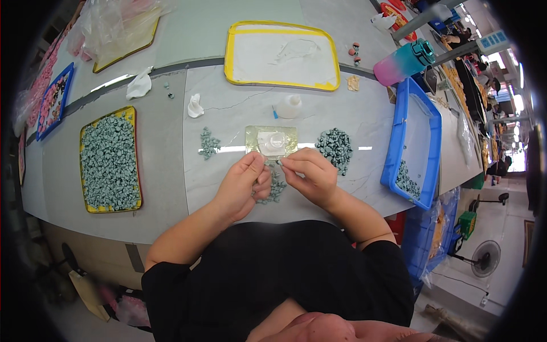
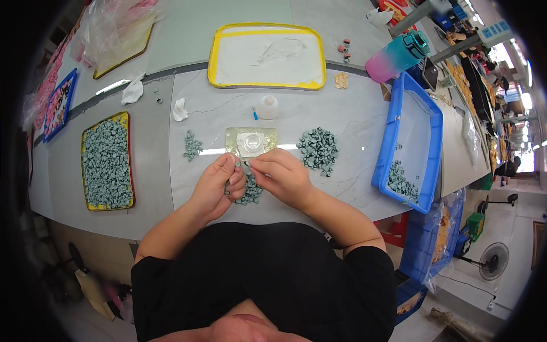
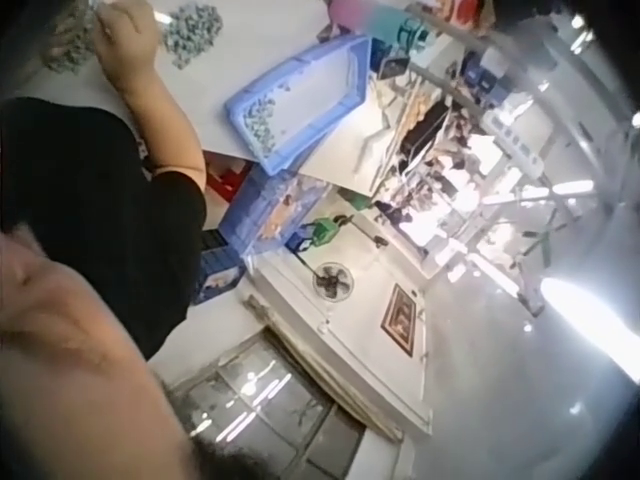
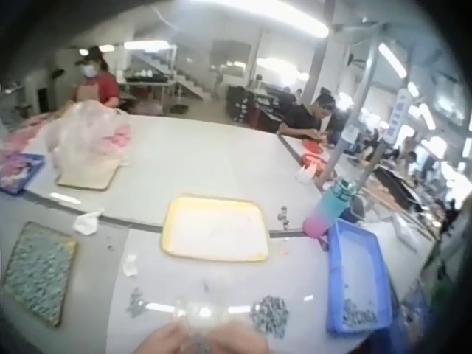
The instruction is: Manually attaching small green components onto a clear plastic base using adhesive at a factory workbench.
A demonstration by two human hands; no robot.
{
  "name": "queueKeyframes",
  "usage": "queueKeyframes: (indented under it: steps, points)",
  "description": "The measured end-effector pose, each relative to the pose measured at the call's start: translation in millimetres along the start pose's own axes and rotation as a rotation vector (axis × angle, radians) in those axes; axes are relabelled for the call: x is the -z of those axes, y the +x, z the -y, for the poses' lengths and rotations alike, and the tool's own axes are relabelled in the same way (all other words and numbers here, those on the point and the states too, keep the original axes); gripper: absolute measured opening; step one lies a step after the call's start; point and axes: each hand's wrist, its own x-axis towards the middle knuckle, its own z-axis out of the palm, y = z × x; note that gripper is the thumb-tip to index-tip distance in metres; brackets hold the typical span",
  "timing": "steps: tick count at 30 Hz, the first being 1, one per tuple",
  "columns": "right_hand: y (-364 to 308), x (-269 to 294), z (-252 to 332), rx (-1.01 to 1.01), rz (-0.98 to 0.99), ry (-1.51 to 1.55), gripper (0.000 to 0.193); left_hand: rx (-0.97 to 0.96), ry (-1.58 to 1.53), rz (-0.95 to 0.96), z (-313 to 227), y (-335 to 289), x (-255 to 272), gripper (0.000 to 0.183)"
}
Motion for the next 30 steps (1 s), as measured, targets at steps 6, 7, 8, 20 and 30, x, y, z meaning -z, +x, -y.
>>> queueKeyframes:
  steps: [6, 7, 8, 20, 30]
  points:
    - [4.8, 3.1, 1.2, 0.138, 0.071, -0.043, 0.029, 0.054, 0.062, -0.003, 0.7, 0.6, 2.0, 0.028]
    - [4.9, 2.6, 1.2, 0.137, 0.072, -0.041, 0.029, 0.046, 0.079, -0.014, 0.5, 0.5, 1.9, 0.028]
    - [4.8, 2.1, 1.0, 0.151, 0.078, -0.045, 0.029, 0.045, 0.077, -0.016, 0.5, 0.1, 2.0, 0.028]
    - [1.6, -8.6, -2.1, 0.247, 0.120, -0.108, 0.027, 0.012, 0.167, -0.053, 0.5, -4.8, 2.9, 0.026]
    - [-0.3, -24.1, 2.3, 0.266, -0.029, -0.008, 0.024, -0.247, 0.417, -0.064, 6.7, -11.3, 1.8, 0.024]
